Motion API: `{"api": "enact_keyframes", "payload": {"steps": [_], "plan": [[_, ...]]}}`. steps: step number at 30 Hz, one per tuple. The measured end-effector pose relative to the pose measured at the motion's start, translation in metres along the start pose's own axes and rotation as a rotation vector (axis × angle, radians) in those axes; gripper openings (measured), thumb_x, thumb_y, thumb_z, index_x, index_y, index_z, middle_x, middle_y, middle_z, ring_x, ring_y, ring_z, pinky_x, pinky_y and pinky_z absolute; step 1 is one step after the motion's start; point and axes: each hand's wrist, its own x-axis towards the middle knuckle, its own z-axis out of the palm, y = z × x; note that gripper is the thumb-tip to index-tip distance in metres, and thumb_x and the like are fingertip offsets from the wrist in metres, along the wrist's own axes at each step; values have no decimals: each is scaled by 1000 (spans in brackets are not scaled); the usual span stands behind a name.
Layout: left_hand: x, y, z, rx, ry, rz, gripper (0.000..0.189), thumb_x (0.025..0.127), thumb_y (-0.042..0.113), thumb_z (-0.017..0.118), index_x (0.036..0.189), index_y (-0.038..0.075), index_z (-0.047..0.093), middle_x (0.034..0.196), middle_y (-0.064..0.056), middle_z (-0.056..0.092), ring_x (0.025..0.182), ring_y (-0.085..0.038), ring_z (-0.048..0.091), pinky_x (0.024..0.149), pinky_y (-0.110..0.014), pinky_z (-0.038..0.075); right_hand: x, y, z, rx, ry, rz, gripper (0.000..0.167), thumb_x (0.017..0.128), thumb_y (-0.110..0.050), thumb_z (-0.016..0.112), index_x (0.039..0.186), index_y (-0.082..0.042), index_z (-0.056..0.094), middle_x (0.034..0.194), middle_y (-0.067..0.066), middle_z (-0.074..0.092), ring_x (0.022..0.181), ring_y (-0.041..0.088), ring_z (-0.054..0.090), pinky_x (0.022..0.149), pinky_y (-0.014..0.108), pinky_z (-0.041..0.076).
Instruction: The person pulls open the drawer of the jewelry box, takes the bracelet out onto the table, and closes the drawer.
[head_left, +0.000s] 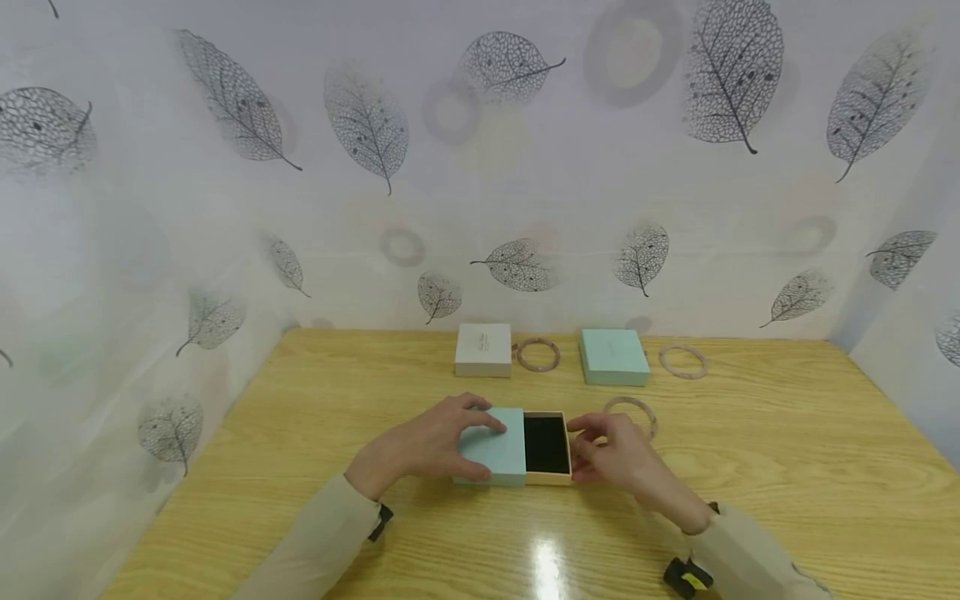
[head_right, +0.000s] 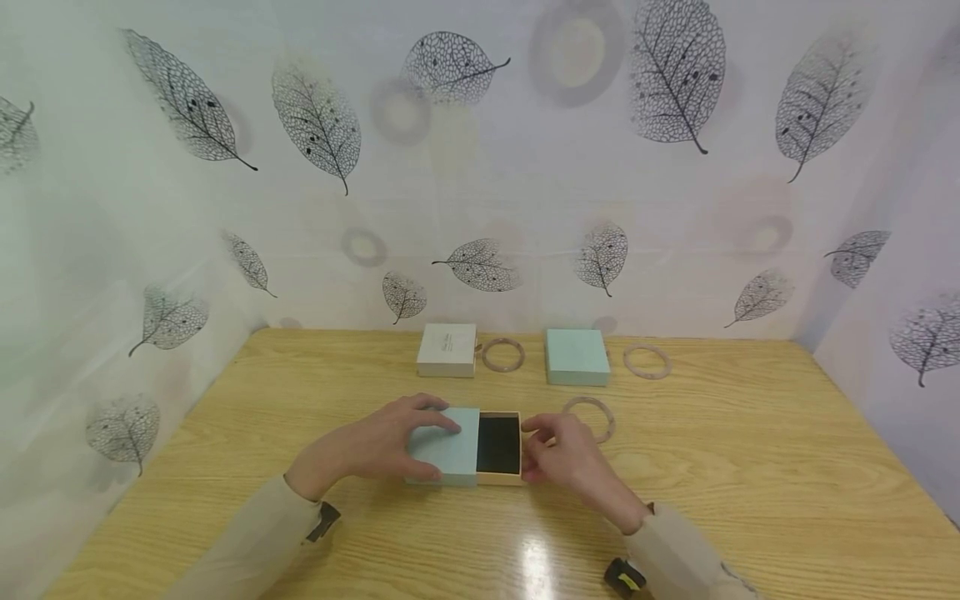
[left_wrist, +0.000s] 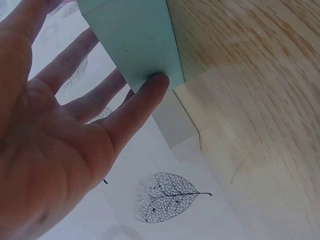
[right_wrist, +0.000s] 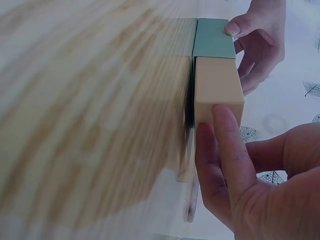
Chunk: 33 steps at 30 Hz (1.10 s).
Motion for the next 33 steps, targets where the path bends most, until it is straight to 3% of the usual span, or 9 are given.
{"api": "enact_keyframes", "payload": {"steps": [11,33], "plan": [[0,1,0,0,-3,-15,54,85,38,82,135,24,66,156,-11,46,144,-35,43,119,-55,39,2,-1,4,4,-25,-6,33,101,4,52,132,14,56,102,19,66,81,21,72,68,32,65],[0,1,-1,4,-6,-20,54,86,39,82,135,25,66,156,-10,46,144,-35,43,119,-55,40,5,-3,10,-15,8,-3,32,99,4,54,130,11,60,95,16,66,77,19,71,65,31,64]]}}
